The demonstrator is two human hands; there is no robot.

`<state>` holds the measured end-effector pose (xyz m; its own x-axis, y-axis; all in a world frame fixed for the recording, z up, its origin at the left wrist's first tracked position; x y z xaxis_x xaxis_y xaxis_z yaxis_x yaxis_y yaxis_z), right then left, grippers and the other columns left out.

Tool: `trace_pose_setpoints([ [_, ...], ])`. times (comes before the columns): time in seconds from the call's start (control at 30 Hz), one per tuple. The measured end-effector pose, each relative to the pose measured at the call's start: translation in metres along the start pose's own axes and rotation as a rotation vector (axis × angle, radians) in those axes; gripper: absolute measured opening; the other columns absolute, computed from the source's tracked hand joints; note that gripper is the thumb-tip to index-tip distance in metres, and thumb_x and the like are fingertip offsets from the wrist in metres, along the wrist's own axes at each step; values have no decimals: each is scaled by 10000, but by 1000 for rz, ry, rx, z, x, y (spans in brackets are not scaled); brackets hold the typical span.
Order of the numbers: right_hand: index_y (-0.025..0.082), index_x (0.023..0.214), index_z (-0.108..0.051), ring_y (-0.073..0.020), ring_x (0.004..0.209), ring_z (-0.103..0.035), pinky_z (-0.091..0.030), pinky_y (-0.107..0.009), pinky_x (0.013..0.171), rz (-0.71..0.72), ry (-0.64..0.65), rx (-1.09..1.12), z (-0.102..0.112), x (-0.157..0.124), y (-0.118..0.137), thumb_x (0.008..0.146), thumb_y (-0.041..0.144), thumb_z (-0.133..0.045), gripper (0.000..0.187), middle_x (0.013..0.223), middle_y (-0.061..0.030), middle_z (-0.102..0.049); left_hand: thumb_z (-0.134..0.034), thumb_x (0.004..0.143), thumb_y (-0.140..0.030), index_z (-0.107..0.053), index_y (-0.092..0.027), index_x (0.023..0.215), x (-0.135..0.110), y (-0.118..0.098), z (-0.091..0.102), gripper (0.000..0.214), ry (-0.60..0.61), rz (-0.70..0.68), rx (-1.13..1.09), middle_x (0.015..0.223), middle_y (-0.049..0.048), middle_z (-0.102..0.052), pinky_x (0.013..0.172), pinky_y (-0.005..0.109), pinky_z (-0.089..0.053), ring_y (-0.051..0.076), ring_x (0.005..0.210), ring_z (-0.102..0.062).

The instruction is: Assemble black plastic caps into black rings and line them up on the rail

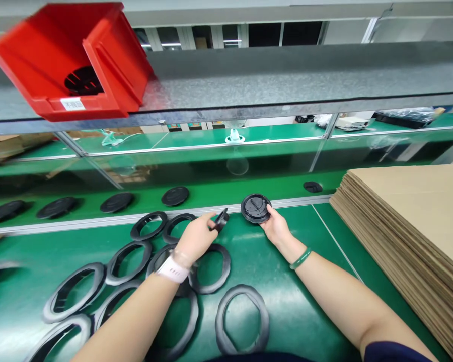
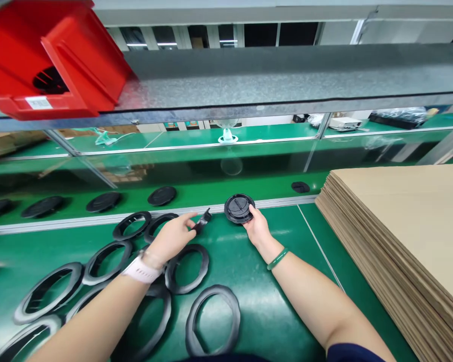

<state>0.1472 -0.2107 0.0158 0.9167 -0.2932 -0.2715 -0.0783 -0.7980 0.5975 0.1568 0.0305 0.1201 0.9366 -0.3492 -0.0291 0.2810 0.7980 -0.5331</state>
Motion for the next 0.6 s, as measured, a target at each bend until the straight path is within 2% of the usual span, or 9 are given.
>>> trace_pose_setpoints([
  [0.07,135,1077,-658,-219,1027,-679,-617,-329,812,6,8,-5,1,1,0,989,177,-499,187,1117,-106,-709,-538,813,-150,-557,-175,1265,-25,12,7,454,70,22,-269,882,18,-661,600,257,-464,130,608,-584],
  [0.13,142,1057,-658,-217,1010,-684,-618,-330,807,13,21,-22,2,1,0,982,172,-509,168,1101,-104,-713,-615,811,-200,-551,-200,1216,-51,23,4,410,165,97,-766,826,-23,-591,502,210,-377,76,524,-479],
  [0.2,153,1047,-657,-209,986,-688,-618,-323,799,28,42,-47,4,1,1,970,166,-528,151,1085,-97,-716,-729,757,-209,-552,-225,1135,-72,30,-5,418,211,183,-1210,871,-39,-565,501,183,-350,39,523,-441],
  [0.27,164,1045,-658,-203,982,-687,-614,-318,805,58,73,-81,6,1,1,949,171,-566,133,1082,-88,-716,-790,713,-177,-551,-228,1048,-86,34,-17,414,221,239,-1427,947,-39,-578,529,174,-370,20,537,-450],
  [0.33,172,1049,-659,-213,1004,-680,-606,-336,840,96,114,-126,8,0,-1,911,205,-643,143,1098,-85,-711,-797,716,-159,-559,-217,1009,-94,35,-27,382,252,271,-1503,940,-31,-596,543,176,-388,21,539,-466],
  [0.43,178,1050,-670,-246,1039,-666,-579,-385,908,156,167,-237,10,-3,-5,811,289,-778,285,1119,-88,-704,-775,756,-213,-599,-180,1018,-98,32,-38,317,321,282,-1485,807,-10,-612,559,201,-428,76,569,-542],
  [0.53,197,1113,-672,-273,1099,-638,-524,-443,988,253,213,-420,1,1,-9,777,377,-797,401,1165,-81,-690,-689,838,-425,-639,-130,949,-101,30,-45,319,354,333,-1488,760,48,-644,560,237,-462,154,630,-628],
  [0.6,220,1208,-647,-277,1158,-606,-468,-469,1047,415,275,-641,-15,11,-10,833,416,-720,430,1228,-73,-664,-629,858,-541,-657,-110,875,-104,30,-48,432,359,377,-1483,765,73,-657,522,229,-443,145,595,-618],
])
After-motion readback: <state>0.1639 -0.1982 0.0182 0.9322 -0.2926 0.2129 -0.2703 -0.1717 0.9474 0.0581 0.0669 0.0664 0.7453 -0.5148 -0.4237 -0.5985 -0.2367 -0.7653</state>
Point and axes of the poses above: each hand's wrist, its own x-axis towards the middle knuckle, its own z-axis out of the back of the hand, y = z × x, the point moved 3 cm from there along x, towards the middle knuckle
